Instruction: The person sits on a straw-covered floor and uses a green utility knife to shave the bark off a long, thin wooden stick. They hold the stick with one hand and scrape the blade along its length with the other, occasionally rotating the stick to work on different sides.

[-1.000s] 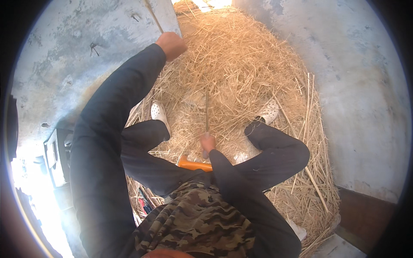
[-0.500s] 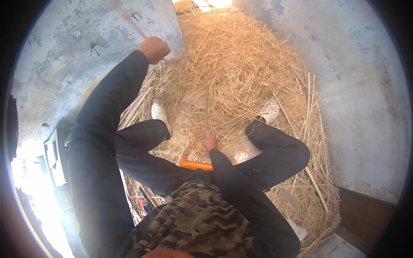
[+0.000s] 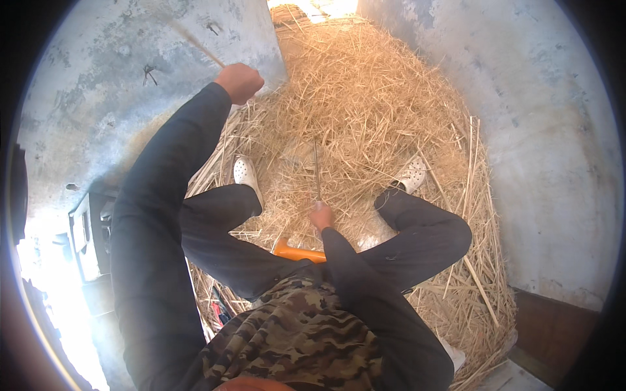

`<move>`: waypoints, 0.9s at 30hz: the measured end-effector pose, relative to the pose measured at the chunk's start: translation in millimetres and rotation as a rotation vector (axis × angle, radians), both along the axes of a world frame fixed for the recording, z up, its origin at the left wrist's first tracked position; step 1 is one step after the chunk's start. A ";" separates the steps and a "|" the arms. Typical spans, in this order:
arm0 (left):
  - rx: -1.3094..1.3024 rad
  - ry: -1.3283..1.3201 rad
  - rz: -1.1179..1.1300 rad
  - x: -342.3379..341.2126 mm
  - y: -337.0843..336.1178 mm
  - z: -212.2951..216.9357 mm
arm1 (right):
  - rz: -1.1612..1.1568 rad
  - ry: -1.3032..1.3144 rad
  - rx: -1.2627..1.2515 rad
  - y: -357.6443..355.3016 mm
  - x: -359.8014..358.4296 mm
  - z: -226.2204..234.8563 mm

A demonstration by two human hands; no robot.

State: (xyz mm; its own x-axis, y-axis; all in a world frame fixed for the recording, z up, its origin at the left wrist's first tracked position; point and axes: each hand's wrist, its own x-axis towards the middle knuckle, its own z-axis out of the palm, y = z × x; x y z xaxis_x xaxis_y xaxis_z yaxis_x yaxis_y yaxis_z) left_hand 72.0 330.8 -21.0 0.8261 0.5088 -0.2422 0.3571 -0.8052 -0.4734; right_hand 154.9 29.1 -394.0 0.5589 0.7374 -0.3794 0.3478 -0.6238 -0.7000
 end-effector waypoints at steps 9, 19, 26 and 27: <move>-0.006 -0.084 -0.019 7.5 -2.7 -2.3 | -0.098 0.014 0.425 24.7 6.8 56.5; 0.026 -0.101 0.019 -1.0 -7.9 -1.4 | -0.082 0.353 -0.237 -15.8 19.1 -30.8; 0.009 -0.552 0.264 -108.7 25.3 63.9 | -0.256 0.506 -0.091 -8.3 19.9 9.7; 0.014 -0.779 0.263 -123.8 21.5 69.9 | -0.268 0.506 -0.056 -2.1 19.8 14.0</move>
State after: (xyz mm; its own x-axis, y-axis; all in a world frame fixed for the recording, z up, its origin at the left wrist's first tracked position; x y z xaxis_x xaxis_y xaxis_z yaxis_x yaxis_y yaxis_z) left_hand -51.7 352.3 48.9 0.6081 0.7075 0.3599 0.7635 -0.6454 -0.0214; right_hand 174.7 27.0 -379.9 0.4623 0.5663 -0.6824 -0.1968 -0.6848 -0.7016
